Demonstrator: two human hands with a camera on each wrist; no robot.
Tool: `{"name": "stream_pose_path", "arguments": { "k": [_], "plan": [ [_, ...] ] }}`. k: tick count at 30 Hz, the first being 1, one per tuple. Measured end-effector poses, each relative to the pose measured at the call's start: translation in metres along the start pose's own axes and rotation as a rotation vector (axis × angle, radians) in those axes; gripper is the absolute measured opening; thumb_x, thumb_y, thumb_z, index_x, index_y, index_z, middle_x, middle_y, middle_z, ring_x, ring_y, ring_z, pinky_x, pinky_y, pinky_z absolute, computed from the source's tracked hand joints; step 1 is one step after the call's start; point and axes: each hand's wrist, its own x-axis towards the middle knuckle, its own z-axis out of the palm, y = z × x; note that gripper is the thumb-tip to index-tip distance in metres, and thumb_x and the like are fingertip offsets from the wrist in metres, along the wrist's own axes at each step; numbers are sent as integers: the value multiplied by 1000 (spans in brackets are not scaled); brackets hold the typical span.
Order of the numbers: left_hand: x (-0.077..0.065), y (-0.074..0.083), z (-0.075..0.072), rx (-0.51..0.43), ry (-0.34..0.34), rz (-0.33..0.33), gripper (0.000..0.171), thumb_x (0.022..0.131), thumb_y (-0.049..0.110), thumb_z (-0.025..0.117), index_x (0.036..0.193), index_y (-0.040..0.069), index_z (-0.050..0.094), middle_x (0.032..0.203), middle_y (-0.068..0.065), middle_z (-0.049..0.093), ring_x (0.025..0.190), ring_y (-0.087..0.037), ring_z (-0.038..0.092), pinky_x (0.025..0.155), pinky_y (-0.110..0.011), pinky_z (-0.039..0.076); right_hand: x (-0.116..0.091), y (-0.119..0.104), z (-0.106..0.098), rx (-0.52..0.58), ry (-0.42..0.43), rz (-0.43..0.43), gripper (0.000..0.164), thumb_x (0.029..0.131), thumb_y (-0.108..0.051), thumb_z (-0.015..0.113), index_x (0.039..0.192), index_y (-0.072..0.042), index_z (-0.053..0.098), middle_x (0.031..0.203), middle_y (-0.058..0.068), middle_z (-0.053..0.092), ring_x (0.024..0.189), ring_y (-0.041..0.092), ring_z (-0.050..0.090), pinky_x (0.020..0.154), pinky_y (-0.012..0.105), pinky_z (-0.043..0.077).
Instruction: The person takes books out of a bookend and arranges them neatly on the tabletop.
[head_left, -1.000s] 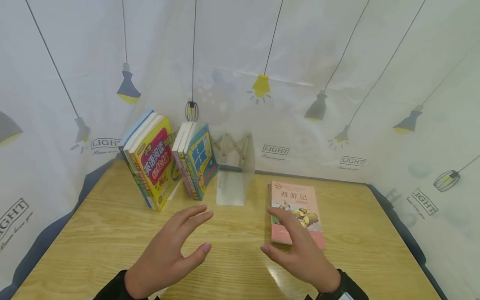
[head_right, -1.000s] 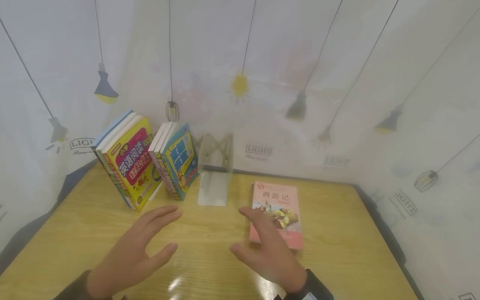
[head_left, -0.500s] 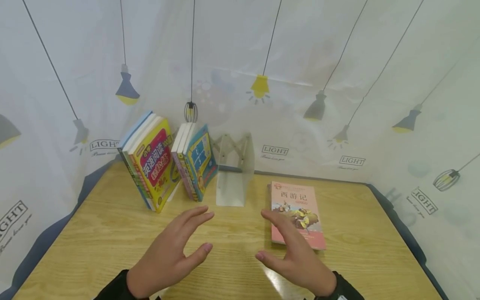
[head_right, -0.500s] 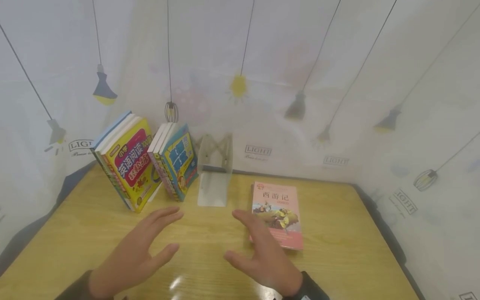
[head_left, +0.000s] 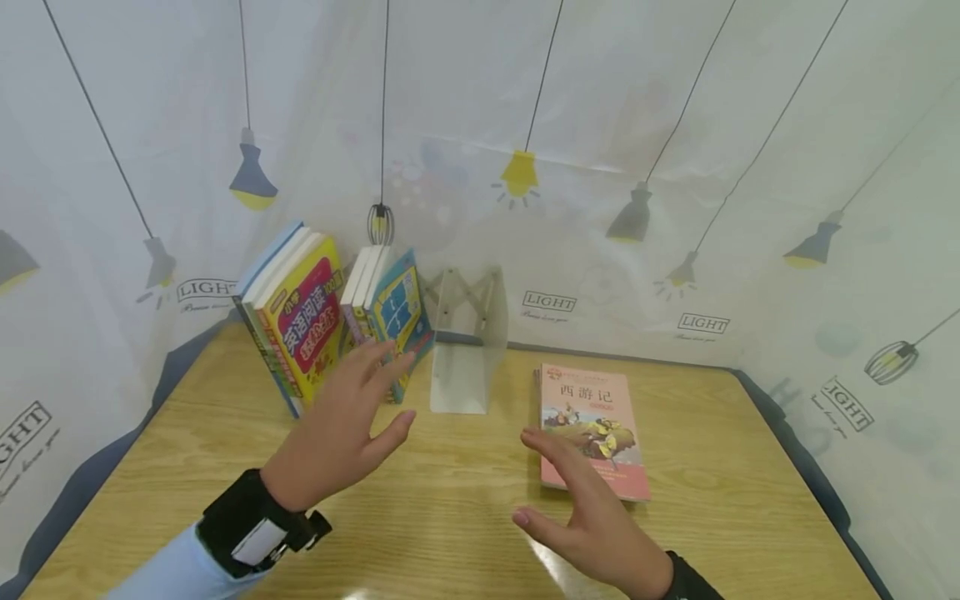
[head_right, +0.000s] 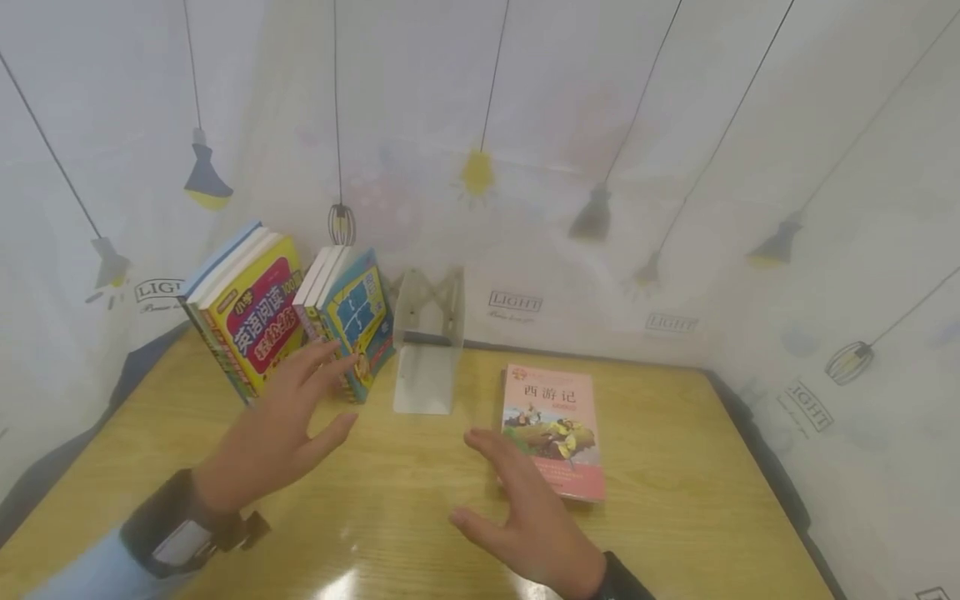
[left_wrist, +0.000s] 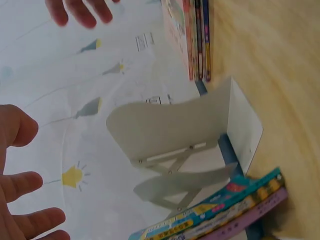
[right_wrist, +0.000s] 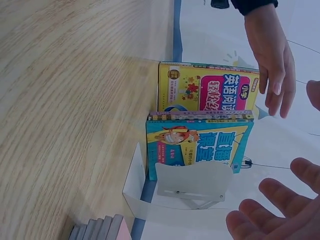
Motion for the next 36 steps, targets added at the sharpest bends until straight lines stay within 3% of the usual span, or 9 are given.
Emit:
{"name": "stream_pose_path", "arguments": {
  "k": [3,7,14,19,24,28,32,36],
  "plan": [
    [15,-11,-3,39,27,17,61,92,30,66,144,2,50,143,-26,48,132,-43,47,107,-60,42,-1,1,0,-4,-2,3,75,92,-29,74,155,-31,33,157,-5,39,141,18,42,104,49,48],
    [38,-25,-12,86,41,-15,59,92,24,66,141,-5,50,140,-33,47,128,-48,49,105,-62,43,-1,3,0,10,-17,26,74,93,-31,72,155,-32,31,158,-6,37,142,17,40,105,51,47],
    [74,-44,-17,168,-54,-163,62,93,27,64,144,-3,47,146,-32,42,136,-47,41,114,-60,34,-2,4,0,30,-31,54,70,96,-35,69,155,-33,31,158,-9,35,144,16,38,107,50,45],
    [93,-52,-10,219,-91,-213,65,94,29,64,147,-1,42,148,-29,42,138,-45,38,115,-61,31,-3,6,0,25,-37,48,70,96,-35,68,155,-31,31,158,-7,36,144,17,38,107,50,45],
    [107,-59,-4,263,-115,-254,64,94,30,62,147,0,41,145,-29,43,137,-46,37,115,-62,29,-3,7,0,51,-40,68,68,97,-35,67,154,-33,32,159,-9,35,145,17,38,108,51,44],
    [116,-65,2,310,-189,-321,69,95,36,60,151,2,37,151,-31,37,142,-48,30,117,-65,22,-3,6,0,52,-35,75,67,96,-36,68,154,-35,32,159,-11,35,144,15,38,108,51,45],
    [118,-72,11,408,-289,-366,82,93,49,60,156,6,30,157,-31,28,147,-49,20,118,-69,12,-3,6,0,24,-31,52,68,97,-31,68,154,-32,32,159,-8,35,144,17,38,107,51,45],
    [116,-75,16,507,-330,-363,93,88,61,61,158,9,28,157,-31,29,148,-51,16,117,-72,4,-4,8,0,10,-12,35,66,97,-29,68,154,-31,33,158,-6,37,143,19,40,106,51,46]
  ]
}}
